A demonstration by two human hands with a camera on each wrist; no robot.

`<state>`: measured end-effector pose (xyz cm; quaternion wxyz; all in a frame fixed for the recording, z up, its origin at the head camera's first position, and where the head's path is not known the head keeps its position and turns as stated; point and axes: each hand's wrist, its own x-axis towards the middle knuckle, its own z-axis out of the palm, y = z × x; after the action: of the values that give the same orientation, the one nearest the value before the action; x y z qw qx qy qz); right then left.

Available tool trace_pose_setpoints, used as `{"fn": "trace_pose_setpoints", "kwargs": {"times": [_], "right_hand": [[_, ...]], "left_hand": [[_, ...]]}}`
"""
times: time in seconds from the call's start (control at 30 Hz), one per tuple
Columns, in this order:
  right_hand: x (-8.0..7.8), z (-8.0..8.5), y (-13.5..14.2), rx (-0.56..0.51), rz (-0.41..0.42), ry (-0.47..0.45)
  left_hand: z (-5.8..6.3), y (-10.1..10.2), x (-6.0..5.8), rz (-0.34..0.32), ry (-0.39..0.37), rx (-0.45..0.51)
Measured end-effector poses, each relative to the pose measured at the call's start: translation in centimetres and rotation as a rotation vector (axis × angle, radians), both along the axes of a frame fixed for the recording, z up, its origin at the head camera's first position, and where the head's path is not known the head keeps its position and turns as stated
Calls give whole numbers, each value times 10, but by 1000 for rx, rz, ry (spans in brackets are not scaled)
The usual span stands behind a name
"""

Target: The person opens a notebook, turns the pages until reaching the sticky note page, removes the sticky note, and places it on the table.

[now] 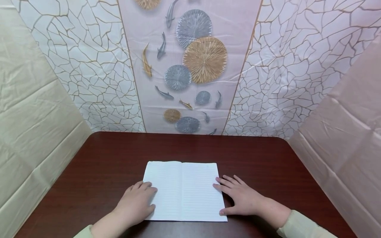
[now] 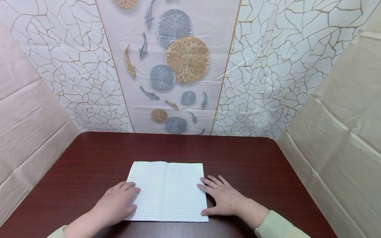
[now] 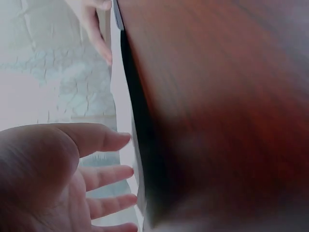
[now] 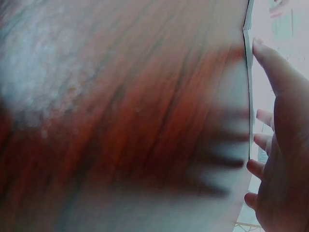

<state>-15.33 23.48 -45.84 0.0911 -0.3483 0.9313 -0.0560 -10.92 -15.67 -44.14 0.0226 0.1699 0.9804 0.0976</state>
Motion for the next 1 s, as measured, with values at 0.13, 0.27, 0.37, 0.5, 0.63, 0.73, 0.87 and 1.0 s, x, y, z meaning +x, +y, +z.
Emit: {"fn": "trace_pose_setpoints", "kwargs": {"times": [0.13, 0.27, 0.37, 0.5, 0.63, 0.73, 0.87, 1.0], "right_hand": [[-1, -1, 0, 1, 4, -9], [-2, -2, -2, 5, 6, -24], [-2, -3, -3, 1, 10, -31], [-2, -4, -4, -1, 11, -25], [-2, -5, -5, -2, 14, -5], [-3, -5, -5, -7, 18, 12], [-3, -5, -4, -13, 21, 32], [-4, -4, -3, -16, 28, 41]], "left_hand": [[0, 19, -7, -74, 7, -11], [-4, 37, -13, -158, -4, -18], [-9, 46, -15, -200, -43, -30], [-13, 54, -17, -242, -111, -55], [-15, 60, -17, -257, -162, -63], [-16, 64, -17, -250, -165, -66], [-13, 68, -17, -245, -175, -69], [-12, 68, -17, -243, -197, -78]]}}
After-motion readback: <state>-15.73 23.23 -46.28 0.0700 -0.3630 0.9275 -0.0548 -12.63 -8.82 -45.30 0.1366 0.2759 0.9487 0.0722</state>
